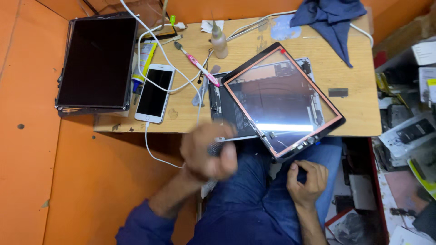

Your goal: The person reassembles a tablet by connecting internal cables, placing the display assembly onto the chassis, and securing it with screws. The device powers on during the process.

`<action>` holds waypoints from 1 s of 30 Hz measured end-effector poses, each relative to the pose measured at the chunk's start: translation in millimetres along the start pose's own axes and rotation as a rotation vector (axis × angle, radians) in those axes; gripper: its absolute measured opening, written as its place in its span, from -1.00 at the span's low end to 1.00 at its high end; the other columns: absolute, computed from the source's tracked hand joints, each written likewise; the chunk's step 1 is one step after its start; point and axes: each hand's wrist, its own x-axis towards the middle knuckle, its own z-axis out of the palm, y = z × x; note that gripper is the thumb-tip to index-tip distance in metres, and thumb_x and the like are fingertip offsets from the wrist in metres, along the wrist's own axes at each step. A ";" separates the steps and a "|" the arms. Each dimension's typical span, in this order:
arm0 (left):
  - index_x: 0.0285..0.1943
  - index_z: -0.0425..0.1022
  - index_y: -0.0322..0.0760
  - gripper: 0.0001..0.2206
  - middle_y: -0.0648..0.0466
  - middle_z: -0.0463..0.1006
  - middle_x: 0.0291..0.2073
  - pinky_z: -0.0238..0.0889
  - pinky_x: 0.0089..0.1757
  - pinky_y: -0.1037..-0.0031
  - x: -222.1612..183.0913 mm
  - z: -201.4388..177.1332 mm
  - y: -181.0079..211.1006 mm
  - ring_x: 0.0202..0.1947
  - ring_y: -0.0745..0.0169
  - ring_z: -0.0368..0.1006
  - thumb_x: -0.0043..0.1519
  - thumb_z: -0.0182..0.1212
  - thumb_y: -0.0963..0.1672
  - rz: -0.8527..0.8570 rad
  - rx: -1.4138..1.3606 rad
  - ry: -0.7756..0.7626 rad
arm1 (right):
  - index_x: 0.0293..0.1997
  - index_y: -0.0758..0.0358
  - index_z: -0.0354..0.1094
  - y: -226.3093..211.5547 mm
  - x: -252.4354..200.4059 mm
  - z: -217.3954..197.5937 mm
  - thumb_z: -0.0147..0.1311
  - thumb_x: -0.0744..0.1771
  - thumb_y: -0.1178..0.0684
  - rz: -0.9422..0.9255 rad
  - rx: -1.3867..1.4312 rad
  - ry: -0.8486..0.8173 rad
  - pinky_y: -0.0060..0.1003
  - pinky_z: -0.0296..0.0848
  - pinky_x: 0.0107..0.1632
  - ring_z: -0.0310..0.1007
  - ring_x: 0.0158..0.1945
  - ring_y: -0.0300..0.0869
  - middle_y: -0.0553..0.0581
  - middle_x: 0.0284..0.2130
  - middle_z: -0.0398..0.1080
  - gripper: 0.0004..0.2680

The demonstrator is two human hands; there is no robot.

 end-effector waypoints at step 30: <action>-0.05 0.53 -0.30 -0.72 0.01 0.64 -0.17 0.45 -0.36 0.35 -127.8 66.1 82.6 -0.26 0.12 0.61 0.14 0.36 -0.07 -0.759 -0.167 -0.852 | 0.13 0.25 0.21 34.4 -47.1 -143.5 0.29 0.29 0.25 0.667 0.476 0.093 -0.24 0.49 0.16 0.46 0.12 -0.15 0.18 0.12 0.46 -0.65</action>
